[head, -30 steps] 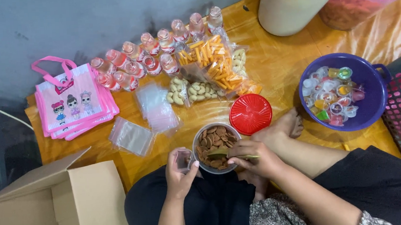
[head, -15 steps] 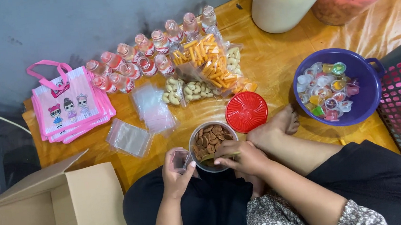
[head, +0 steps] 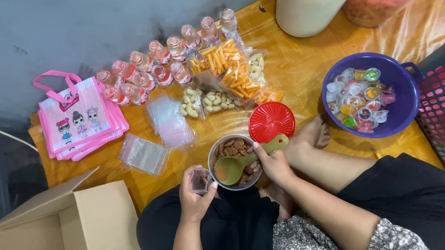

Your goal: The person is packing small brown cookies into individual plastic bags using a spoon and their hands.

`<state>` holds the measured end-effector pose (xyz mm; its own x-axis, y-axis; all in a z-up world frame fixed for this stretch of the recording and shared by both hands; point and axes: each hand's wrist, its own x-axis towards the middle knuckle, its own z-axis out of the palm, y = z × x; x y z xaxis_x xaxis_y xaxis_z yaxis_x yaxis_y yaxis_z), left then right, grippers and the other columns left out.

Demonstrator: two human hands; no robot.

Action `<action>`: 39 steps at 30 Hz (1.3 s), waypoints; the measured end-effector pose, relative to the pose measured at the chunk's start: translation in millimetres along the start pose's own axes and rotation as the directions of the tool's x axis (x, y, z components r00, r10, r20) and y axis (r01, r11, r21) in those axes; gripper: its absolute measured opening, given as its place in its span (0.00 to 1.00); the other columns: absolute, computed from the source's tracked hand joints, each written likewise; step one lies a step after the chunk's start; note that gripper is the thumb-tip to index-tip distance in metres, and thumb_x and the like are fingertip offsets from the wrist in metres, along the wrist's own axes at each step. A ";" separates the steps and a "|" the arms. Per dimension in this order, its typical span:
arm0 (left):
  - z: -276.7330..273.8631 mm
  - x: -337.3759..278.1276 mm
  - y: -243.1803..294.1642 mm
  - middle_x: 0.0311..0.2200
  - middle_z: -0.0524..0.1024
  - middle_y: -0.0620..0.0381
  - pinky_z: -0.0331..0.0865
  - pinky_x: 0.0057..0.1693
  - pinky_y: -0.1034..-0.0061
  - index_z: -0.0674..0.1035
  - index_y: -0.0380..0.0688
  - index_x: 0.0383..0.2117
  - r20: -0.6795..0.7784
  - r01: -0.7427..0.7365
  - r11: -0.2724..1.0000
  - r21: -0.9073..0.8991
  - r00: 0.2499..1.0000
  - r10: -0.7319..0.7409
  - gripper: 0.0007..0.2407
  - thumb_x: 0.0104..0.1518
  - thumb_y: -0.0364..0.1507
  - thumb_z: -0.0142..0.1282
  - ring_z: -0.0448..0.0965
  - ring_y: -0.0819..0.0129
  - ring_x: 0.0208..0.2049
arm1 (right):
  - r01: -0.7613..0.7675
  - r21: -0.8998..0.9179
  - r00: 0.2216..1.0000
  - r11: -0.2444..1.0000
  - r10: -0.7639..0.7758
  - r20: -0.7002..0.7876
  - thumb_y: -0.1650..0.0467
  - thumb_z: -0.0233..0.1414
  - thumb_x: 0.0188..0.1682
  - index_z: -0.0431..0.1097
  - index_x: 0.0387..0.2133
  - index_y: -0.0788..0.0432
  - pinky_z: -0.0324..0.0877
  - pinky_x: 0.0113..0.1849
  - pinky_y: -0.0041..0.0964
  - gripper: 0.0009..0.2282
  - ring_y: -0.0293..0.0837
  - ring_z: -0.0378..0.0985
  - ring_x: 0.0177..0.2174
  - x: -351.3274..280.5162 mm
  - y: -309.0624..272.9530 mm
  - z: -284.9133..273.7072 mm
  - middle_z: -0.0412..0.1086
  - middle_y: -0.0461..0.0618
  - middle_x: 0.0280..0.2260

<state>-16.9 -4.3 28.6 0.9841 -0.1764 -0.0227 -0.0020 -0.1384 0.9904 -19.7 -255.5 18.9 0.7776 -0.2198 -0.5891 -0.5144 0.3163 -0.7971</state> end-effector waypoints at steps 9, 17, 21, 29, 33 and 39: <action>6.5 -1.1 10.7 0.46 0.75 0.49 0.74 0.53 0.72 0.68 0.40 0.53 -0.013 -0.102 0.956 0.275 0.994 0.110 0.27 0.44 0.24 0.67 0.80 0.61 0.44 | 0.604 0.036 0.789 0.796 -0.604 0.114 0.71 0.44 0.59 0.70 0.41 0.69 0.78 0.30 0.31 0.11 0.41 0.77 0.27 -29.5 -36.6 -7.7 0.73 0.54 0.28; 7.8 -2.6 0.5 0.48 0.75 0.46 0.74 0.53 0.70 0.66 0.39 0.56 -0.038 -0.036 0.953 0.299 0.998 0.050 0.30 0.44 0.25 0.68 0.80 0.58 0.47 | 0.947 -0.174 0.318 0.269 -0.858 0.403 0.70 0.51 0.51 0.75 0.33 0.60 0.74 0.30 0.28 0.06 0.39 0.78 0.26 -79.7 -68.0 13.5 0.78 0.49 0.30; 3.6 -3.5 -3.3 0.42 0.75 0.52 0.71 0.41 0.80 0.67 0.43 0.56 -0.060 0.044 0.999 -0.027 0.997 -0.045 0.27 0.47 0.18 0.64 0.73 0.70 0.36 | 0.899 -0.131 0.437 0.417 -0.851 0.291 0.74 0.49 0.53 0.71 0.35 0.60 0.74 0.27 0.24 0.03 0.36 0.72 0.25 -32.2 -34.0 2.7 0.72 0.44 0.28; -12.1 -9.4 27.6 0.52 0.66 0.49 0.60 0.65 0.42 0.64 0.44 0.60 0.073 0.048 0.342 -0.938 0.996 0.060 0.25 0.55 0.27 0.55 0.68 0.50 0.55 | 0.281 -0.229 0.957 0.932 -0.289 0.001 0.69 0.59 0.49 0.78 0.35 0.65 0.74 0.36 0.30 0.09 0.40 0.79 0.32 27.2 3.4 -20.9 0.78 0.50 0.32; 6.1 -12.3 71.1 0.50 0.72 0.49 0.51 0.70 0.43 0.64 0.43 0.60 0.277 0.272 0.080 -0.959 0.959 0.064 0.31 0.51 0.38 0.64 0.77 0.56 0.53 | 0.114 0.038 0.993 0.993 -0.113 -0.026 0.68 0.58 0.46 0.61 0.59 0.57 0.71 0.35 0.37 0.26 0.48 0.75 0.35 26.2 0.6 -18.9 0.70 0.60 0.39; 29.4 -26.6 39.7 0.54 0.74 0.46 0.72 0.55 0.50 0.65 0.36 0.64 0.460 0.475 0.189 -0.859 0.880 -0.117 0.31 0.63 0.49 0.40 0.79 0.46 0.52 | 0.367 -0.737 0.610 0.568 -0.745 -0.269 0.54 0.55 0.49 0.56 0.59 0.69 0.56 0.53 0.48 0.34 0.56 0.59 0.51 23.9 -18.1 -43.0 0.54 0.63 0.53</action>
<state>-48.4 -33.7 64.5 0.7843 -0.5876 -0.1990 0.6197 0.7276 0.2942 -7.3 -306.2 13.6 0.7605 -0.6184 0.1982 -0.2728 -0.5812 -0.7667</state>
